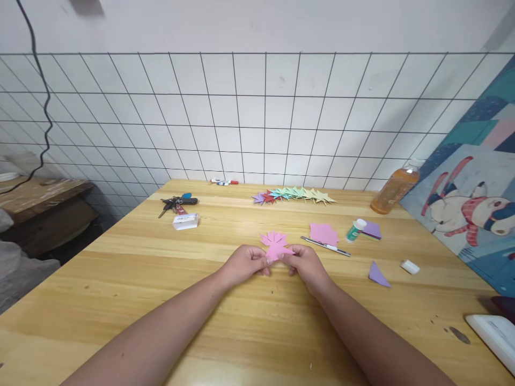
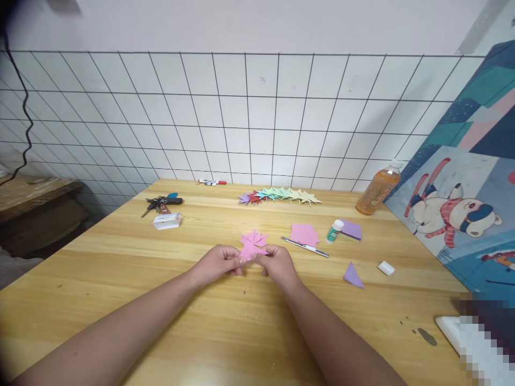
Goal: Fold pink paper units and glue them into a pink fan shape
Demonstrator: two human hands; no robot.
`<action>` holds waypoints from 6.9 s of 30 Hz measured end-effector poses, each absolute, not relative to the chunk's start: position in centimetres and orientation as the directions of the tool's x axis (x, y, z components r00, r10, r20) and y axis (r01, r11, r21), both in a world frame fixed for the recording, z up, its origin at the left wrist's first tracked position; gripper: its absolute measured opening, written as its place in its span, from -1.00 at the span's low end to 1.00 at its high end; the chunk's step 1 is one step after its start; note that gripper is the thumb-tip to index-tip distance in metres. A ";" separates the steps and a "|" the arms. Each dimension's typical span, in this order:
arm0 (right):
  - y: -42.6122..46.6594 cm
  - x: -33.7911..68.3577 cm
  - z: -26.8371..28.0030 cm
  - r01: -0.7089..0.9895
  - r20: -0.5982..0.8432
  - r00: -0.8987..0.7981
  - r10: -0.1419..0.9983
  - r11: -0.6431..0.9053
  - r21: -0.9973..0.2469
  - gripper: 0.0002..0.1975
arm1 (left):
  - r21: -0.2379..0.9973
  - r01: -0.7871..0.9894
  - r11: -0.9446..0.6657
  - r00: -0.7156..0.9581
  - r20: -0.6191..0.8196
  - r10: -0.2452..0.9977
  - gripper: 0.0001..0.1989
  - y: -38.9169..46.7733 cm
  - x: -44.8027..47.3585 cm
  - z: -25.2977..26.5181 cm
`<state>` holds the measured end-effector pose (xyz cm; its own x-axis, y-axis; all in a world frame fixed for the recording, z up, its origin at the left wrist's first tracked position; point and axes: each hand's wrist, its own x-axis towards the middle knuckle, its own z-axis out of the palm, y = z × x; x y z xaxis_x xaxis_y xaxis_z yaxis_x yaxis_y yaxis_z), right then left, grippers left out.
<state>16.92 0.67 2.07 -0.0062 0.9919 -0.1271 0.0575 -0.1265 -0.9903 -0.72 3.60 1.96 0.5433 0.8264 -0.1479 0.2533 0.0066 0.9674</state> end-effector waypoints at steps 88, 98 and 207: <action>0.0 17.0 1.8 0.421 0.418 -0.260 0.871 0.491 -0.762 -0.69 | 0.988 0.121 0.101 0.552 -0.151 0.820 -0.58 4.9 -2.2 1.2; 0.3 17.2 1.7 0.508 0.449 -0.251 0.858 0.511 -0.693 -0.75 | 0.985 0.130 0.110 0.517 -0.162 0.840 -0.58 4.8 -2.1 1.3; 0.7 16.1 2.0 -0.064 -0.237 -0.039 0.971 -0.239 -0.969 -0.70 | 0.985 0.162 0.054 0.466 -0.125 0.876 -0.72 3.1 0.3 1.2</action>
